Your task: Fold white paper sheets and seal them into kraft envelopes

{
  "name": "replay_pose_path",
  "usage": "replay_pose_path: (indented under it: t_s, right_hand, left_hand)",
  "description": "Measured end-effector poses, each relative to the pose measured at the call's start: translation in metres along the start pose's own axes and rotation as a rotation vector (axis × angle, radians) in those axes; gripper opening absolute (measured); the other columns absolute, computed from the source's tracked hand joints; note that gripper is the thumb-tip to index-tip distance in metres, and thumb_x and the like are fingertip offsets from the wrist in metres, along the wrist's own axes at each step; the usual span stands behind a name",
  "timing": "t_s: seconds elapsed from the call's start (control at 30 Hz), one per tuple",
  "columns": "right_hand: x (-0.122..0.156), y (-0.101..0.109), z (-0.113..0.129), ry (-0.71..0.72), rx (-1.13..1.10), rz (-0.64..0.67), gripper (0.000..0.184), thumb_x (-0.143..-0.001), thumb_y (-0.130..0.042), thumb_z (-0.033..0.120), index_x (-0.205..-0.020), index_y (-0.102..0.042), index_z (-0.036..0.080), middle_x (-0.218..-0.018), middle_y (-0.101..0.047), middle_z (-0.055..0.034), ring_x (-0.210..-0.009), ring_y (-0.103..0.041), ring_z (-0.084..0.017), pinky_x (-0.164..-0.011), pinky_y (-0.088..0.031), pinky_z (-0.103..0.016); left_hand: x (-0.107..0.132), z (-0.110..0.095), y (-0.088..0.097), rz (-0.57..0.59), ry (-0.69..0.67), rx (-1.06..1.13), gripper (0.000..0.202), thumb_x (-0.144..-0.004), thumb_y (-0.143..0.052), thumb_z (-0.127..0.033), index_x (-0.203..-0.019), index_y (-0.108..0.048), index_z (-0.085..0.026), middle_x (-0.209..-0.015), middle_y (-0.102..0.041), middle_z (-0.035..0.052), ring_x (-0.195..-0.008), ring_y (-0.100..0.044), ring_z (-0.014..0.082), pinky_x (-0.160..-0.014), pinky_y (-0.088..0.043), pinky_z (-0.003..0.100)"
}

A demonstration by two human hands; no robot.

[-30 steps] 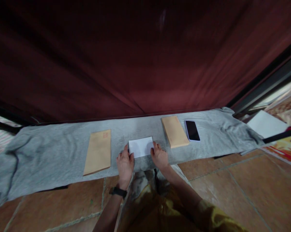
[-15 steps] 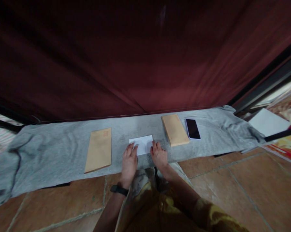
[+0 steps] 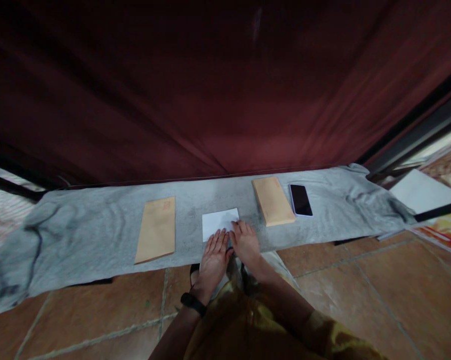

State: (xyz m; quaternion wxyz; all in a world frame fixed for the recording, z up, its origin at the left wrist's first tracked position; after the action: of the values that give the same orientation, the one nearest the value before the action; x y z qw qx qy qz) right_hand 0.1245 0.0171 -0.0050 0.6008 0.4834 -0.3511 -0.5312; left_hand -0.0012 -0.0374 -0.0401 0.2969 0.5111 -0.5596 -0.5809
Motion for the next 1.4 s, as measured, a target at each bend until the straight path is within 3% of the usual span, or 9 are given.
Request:
replay_pose_path:
  t_s: [0.1, 0.17, 0.37, 0.6, 0.83, 1.03, 1.2, 1.4]
  right_hand:
    - [0.014, -0.003, 0.018, 0.26, -0.124, -0.031, 0.037, -0.105, -0.042, 0.03, -0.136, -0.058, 0.017, -0.138, -0.062, -0.0123, -0.127, -0.056, -0.023, -0.111, -0.042, -0.04]
    - [0.025, -0.008, 0.022, 0.341, -0.183, -0.042, 0.04, -0.105, -0.044, 0.03, -0.141, -0.055, 0.016, -0.143, -0.059, -0.0106, -0.134, -0.051, -0.021, -0.117, -0.037, -0.039]
    - [0.04, -0.021, 0.002, 0.297, -0.17, -0.104, 0.046, -0.104, -0.045, 0.032, -0.146, -0.051, 0.014, -0.151, -0.052, -0.0111, -0.141, -0.046, -0.023, -0.121, -0.032, -0.044]
    - [0.046, -0.018, -0.016, 0.294, -0.13, -0.109, 0.048, -0.104, -0.044, 0.032, -0.149, -0.048, 0.014, -0.154, -0.048, -0.0094, -0.142, -0.044, -0.024, -0.122, -0.03, -0.044]
    - [0.049, -0.017, -0.029, 0.253, -0.111, -0.085, 0.049, -0.105, -0.041, 0.033, -0.151, -0.045, 0.016, -0.154, -0.048, -0.0084, -0.143, -0.044, -0.023, -0.122, -0.03, -0.044]
    - [0.047, -0.013, -0.028, 0.228, -0.134, -0.087, 0.044, -0.105, -0.041, 0.031, -0.146, -0.05, 0.017, -0.15, -0.054, -0.0091, -0.139, -0.047, -0.025, -0.12, -0.032, -0.047]
    - [0.032, -0.009, -0.024, 0.196, -0.171, -0.104, 0.034, -0.102, -0.046, 0.025, -0.132, -0.062, 0.017, -0.137, -0.064, -0.011, -0.131, -0.053, -0.025, -0.117, -0.036, -0.048]
    - [0.004, -0.011, -0.026, 0.194, -0.167, -0.108, 0.035, -0.1, -0.048, 0.022, -0.132, -0.061, 0.019, -0.135, -0.063, -0.0098, -0.127, -0.055, -0.022, -0.112, -0.041, -0.043]
  left_hand:
    - [0.004, 0.004, -0.008, 0.015, -0.021, 0.002, 0.055, -0.095, -0.041, -0.016, -0.149, -0.044, -0.009, -0.154, -0.047, 0.0154, -0.15, -0.033, 0.0251, -0.122, -0.034, 0.049]
    - [0.006, 0.006, -0.012, 0.011, -0.025, 0.006, 0.058, -0.093, -0.038, -0.011, -0.151, -0.04, -0.009, -0.155, -0.046, 0.0153, -0.15, -0.033, 0.023, -0.122, -0.035, 0.047]
    - [0.009, 0.005, -0.003, -0.033, -0.002, 0.021, 0.056, -0.098, -0.038, -0.021, -0.153, -0.038, -0.01, -0.157, -0.043, 0.0158, -0.15, -0.032, 0.0247, -0.121, -0.036, 0.046]
    - [0.022, 0.014, 0.009, -0.091, 0.086, -0.019, 0.058, -0.101, -0.043, -0.039, -0.151, -0.043, -0.01, -0.154, -0.047, 0.0183, -0.146, -0.04, 0.0288, -0.119, -0.037, 0.049]
    - [0.035, 0.027, 0.022, -0.068, 0.144, -0.075, 0.059, -0.102, -0.038, -0.043, -0.146, -0.048, -0.006, -0.15, -0.049, 0.0216, -0.143, -0.044, 0.0313, -0.119, -0.035, 0.051]
    - [0.024, 0.023, 0.03, -0.08, 0.174, -0.089, 0.055, -0.101, -0.039, -0.04, -0.14, -0.055, -0.004, -0.146, -0.053, 0.0231, -0.143, -0.044, 0.0334, -0.121, -0.03, 0.056]
    - [0.008, 0.005, 0.019, -0.098, 0.076, 0.007, 0.051, -0.101, -0.042, -0.037, -0.146, -0.049, -0.014, -0.153, -0.049, 0.0141, -0.145, -0.043, 0.0272, -0.118, -0.038, 0.049]
    - [0.008, -0.002, 0.004, -0.129, 0.072, 0.023, 0.049, -0.101, -0.045, -0.036, -0.145, -0.052, -0.016, -0.146, -0.057, 0.0146, -0.141, -0.047, 0.0287, -0.116, -0.041, 0.05]
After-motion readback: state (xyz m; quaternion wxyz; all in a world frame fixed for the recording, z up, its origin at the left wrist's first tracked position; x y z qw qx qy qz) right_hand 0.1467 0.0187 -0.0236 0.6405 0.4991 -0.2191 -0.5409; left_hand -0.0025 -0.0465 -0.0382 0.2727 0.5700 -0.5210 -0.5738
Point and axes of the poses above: each hand's wrist, its own x-axis away from the middle knuckle, its own y-axis out of the back of the hand, z = x × y, the point moved 4 cm from there along -x, towards the middle knuckle
